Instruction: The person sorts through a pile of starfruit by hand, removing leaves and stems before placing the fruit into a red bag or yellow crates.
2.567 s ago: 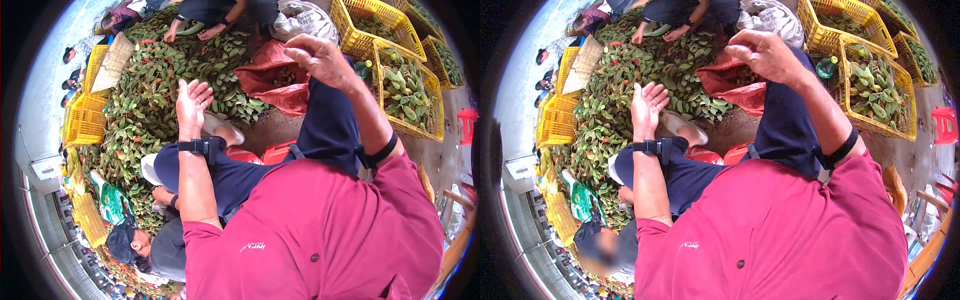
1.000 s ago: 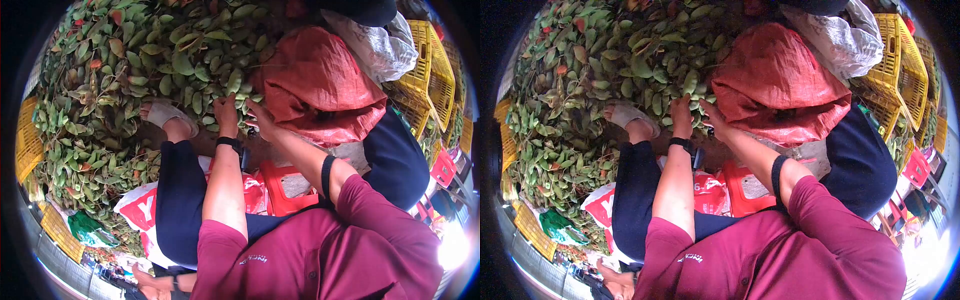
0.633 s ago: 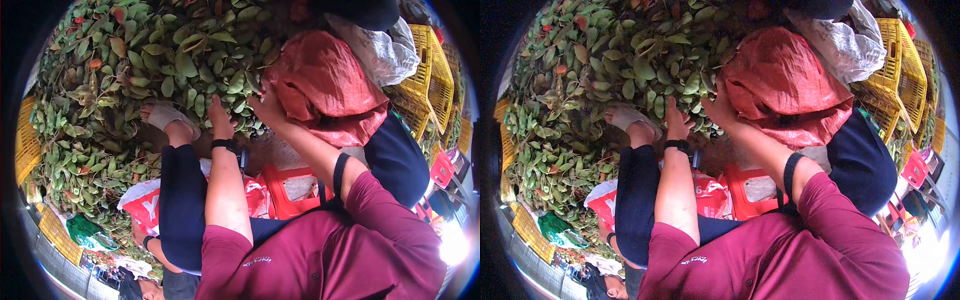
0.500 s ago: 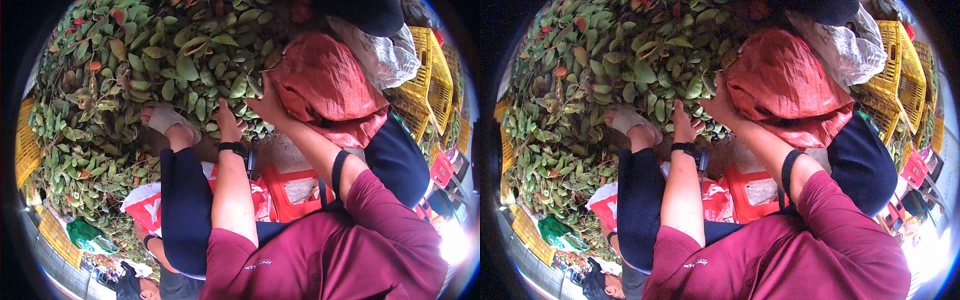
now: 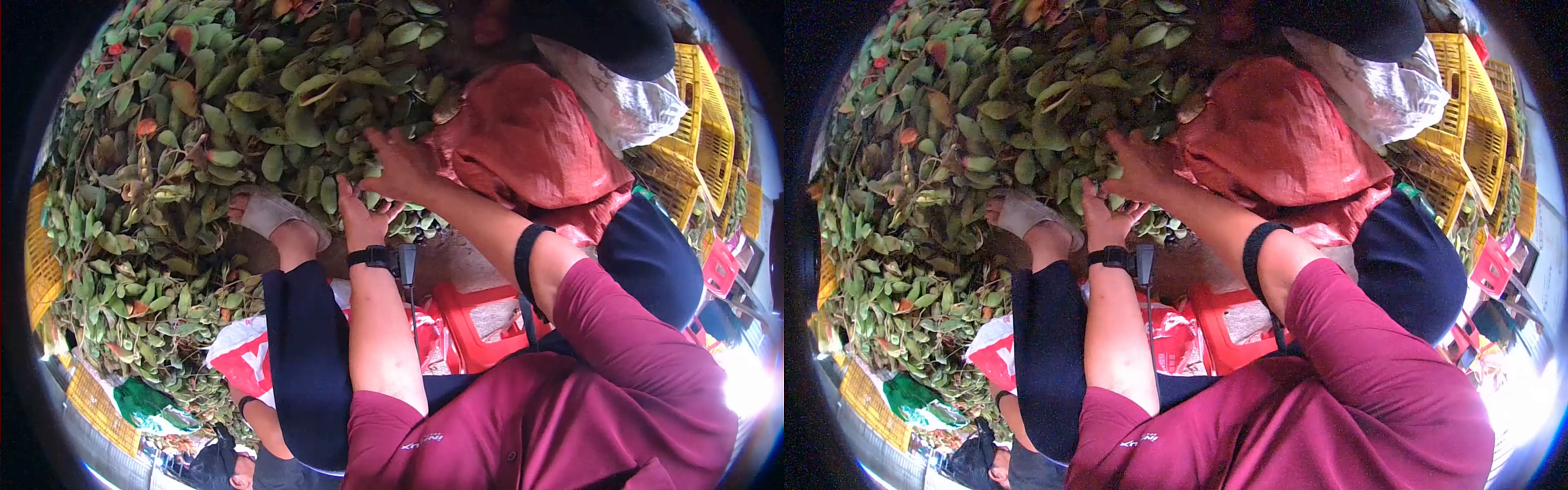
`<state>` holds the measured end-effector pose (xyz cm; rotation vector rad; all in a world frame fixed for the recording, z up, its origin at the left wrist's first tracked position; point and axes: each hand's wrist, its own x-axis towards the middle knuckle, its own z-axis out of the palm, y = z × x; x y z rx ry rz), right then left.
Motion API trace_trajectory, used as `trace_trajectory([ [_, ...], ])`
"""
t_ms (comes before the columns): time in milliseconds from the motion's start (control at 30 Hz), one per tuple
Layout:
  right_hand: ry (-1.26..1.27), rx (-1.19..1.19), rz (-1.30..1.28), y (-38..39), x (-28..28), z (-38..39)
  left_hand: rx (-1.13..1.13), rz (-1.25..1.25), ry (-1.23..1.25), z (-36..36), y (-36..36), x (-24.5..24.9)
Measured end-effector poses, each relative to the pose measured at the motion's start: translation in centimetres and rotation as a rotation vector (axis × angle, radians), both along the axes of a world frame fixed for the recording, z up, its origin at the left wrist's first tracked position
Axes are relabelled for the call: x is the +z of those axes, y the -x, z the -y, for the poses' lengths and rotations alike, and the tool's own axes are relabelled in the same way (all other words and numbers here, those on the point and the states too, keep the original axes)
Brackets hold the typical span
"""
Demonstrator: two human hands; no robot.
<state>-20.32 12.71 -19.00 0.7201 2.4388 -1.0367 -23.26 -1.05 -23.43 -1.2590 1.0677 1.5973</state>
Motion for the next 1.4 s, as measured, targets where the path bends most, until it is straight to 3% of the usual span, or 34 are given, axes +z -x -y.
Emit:
trace_trajectory([
  [100,-0.036,-0.161,-0.056,0.4,-0.6,-0.7,-0.043,0.012,0.013,0.4,0.2,0.1],
  [133,-0.136,-0.18,-0.192,0.7,-1.4,-0.7,-0.033,0.051,0.028,0.4,-0.2,0.0],
  [333,-0.213,-0.005,0.026,2.7,-0.7,-1.4,0.052,0.139,-0.006,0.4,0.4,0.6],
  [600,-0.032,0.125,-0.067,0.5,-1.4,1.3,0.092,0.188,-0.224,1.6,1.5,-0.8],
  [733,0.007,-0.07,-0.117,1.1,-1.3,0.6,-0.052,0.099,-0.156,1.8,1.1,-0.6],
  [900,0.027,0.042,-0.06,0.8,-0.4,1.7,-0.002,0.092,-0.042,1.0,0.8,-0.5],
  [933,0.016,0.078,-0.112,0.1,-1.2,2.4,0.067,0.177,-0.224,1.7,0.8,-1.8],
  [1167,-0.097,0.236,-0.347,-5.6,-0.9,7.1,0.213,-0.053,-0.394,7.2,-5.9,-1.7],
  [1300,-0.013,0.264,-0.528,-5.6,3.2,7.5,0.26,-0.235,-0.436,7.3,-7.1,4.0],
  [1400,-0.107,0.281,-0.691,-5.2,7.5,7.7,0.305,-0.384,-0.576,7.7,-6.2,6.9],
])
